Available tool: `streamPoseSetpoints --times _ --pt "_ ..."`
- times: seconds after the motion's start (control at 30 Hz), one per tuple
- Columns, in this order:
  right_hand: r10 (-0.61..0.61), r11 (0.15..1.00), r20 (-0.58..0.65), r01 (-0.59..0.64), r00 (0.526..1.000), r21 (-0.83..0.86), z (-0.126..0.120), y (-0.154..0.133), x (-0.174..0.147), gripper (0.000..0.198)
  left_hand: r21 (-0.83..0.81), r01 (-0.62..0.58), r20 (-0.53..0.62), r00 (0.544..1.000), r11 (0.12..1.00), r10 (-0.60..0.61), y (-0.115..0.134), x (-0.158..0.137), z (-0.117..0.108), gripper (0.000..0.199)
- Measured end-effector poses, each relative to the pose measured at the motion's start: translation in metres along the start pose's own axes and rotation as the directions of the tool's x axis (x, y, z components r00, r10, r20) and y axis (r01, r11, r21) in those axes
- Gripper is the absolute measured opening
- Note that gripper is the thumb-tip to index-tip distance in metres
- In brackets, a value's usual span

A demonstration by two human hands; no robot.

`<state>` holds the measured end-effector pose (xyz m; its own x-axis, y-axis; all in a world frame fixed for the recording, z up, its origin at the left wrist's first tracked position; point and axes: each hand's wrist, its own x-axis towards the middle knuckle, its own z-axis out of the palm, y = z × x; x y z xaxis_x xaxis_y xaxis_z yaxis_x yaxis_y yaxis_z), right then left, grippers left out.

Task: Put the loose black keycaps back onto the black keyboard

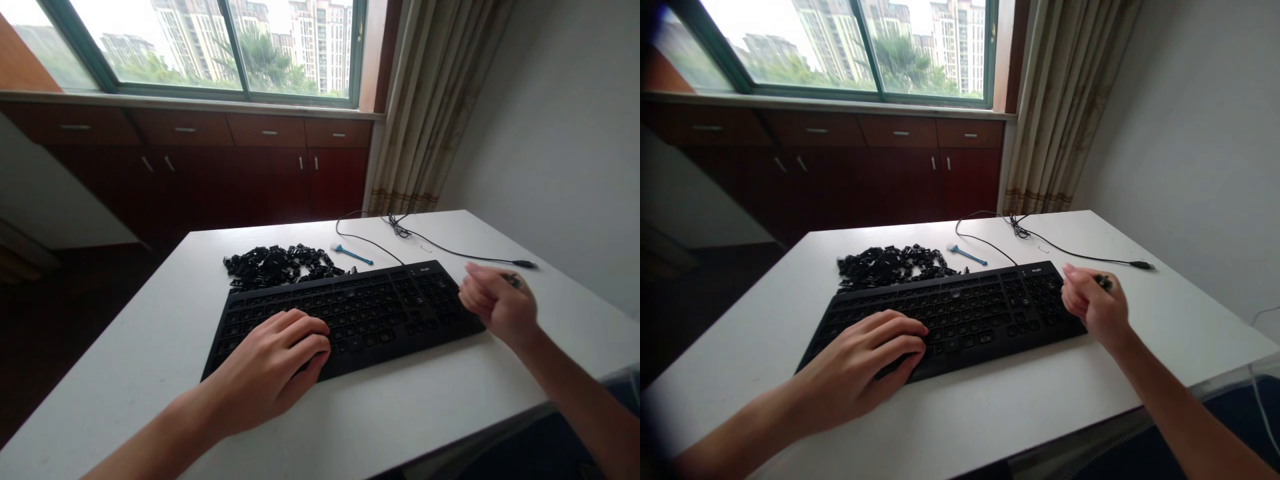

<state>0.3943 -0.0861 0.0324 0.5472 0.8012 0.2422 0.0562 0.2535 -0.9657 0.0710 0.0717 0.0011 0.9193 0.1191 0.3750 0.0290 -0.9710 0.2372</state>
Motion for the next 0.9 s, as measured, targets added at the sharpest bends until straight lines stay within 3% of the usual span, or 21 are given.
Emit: streamPoseSetpoints --times 0.23,0.43,0.67,0.9 --pt "-0.114 0.992 -0.069 0.118 0.991 0.049 -0.008 -0.021 0.007 0.053 0.001 0.005 0.013 1.0 1.0 -0.005 0.001 0.0 -0.002 0.017" --pt "-0.002 1.0 0.028 0.002 1.0 -0.007 -0.008 0.018 -0.002 0.051 -0.005 0.016 0.001 1.0 1.0 -0.016 0.004 0.002 -0.003 0.015" --pt "0.033 0.997 0.092 -0.026 0.995 -0.077 -0.02 0.023 -0.009 0.048 0.004 0.021 0.015 1.0 1.0 -0.021 0.005 0.002 -0.004 0.015" --pt "0.075 0.995 0.109 -0.068 0.991 -0.068 -0.012 0.031 0.001 0.046 0.013 0.019 -0.005 1.0 1.0 -0.019 0.006 0.0 -0.001 0.015"
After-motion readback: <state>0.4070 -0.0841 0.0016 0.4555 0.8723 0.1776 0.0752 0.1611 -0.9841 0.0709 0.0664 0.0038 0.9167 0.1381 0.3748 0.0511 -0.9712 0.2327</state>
